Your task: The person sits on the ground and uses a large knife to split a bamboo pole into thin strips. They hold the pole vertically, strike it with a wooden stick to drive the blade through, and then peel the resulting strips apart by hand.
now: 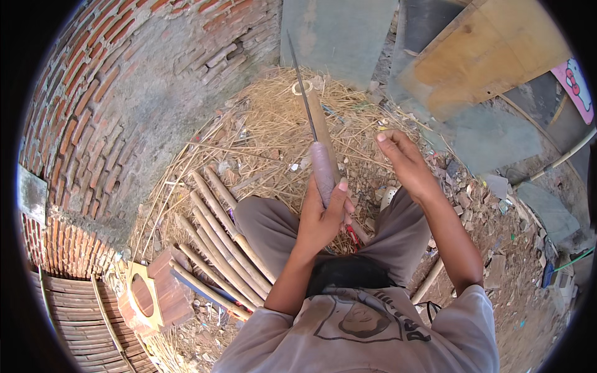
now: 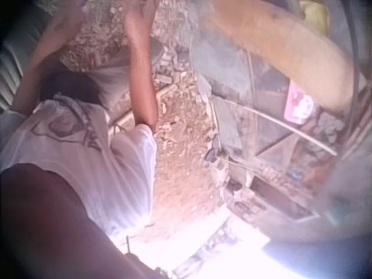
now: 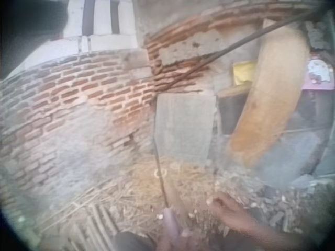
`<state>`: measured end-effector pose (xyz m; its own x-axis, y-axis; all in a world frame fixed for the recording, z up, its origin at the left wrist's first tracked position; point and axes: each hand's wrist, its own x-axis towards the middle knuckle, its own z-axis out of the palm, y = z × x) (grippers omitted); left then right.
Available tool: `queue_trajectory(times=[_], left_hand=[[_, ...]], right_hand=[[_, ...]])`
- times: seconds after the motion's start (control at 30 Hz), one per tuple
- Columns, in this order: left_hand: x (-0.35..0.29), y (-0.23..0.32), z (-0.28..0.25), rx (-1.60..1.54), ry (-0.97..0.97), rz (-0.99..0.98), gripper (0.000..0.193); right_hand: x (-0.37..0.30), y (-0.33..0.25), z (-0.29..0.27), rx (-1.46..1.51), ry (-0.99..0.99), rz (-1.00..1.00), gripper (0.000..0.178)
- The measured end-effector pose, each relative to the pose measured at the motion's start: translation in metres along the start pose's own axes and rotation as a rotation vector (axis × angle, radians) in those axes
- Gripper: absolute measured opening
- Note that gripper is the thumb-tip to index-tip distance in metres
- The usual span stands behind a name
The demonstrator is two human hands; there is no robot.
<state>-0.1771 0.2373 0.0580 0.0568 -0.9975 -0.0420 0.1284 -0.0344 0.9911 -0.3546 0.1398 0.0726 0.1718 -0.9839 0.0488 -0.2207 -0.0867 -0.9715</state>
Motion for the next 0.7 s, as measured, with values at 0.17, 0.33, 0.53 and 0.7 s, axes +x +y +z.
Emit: queue_trajectory(times=[0.17,0.33,0.53,0.7], left_hand=[[0.003,0.001,-0.009,-0.038,0.044,-0.003,0.039],[0.005,0.006,-0.007,0.008,0.131,-0.042,0.046],[0.004,0.012,-0.002,0.037,0.154,-0.054,0.042],[0.016,0.016,-0.003,0.098,0.215,-0.099,0.035]], right_hand=[[-0.023,0.150,-0.112,-0.161,0.541,0.035,0.034],[-0.161,0.435,-0.188,-0.759,0.543,1.018,0.078],[-0.366,0.583,-0.132,-0.785,0.293,1.721,0.121],[-0.408,0.681,-0.108,-0.698,0.474,1.623,0.103]])
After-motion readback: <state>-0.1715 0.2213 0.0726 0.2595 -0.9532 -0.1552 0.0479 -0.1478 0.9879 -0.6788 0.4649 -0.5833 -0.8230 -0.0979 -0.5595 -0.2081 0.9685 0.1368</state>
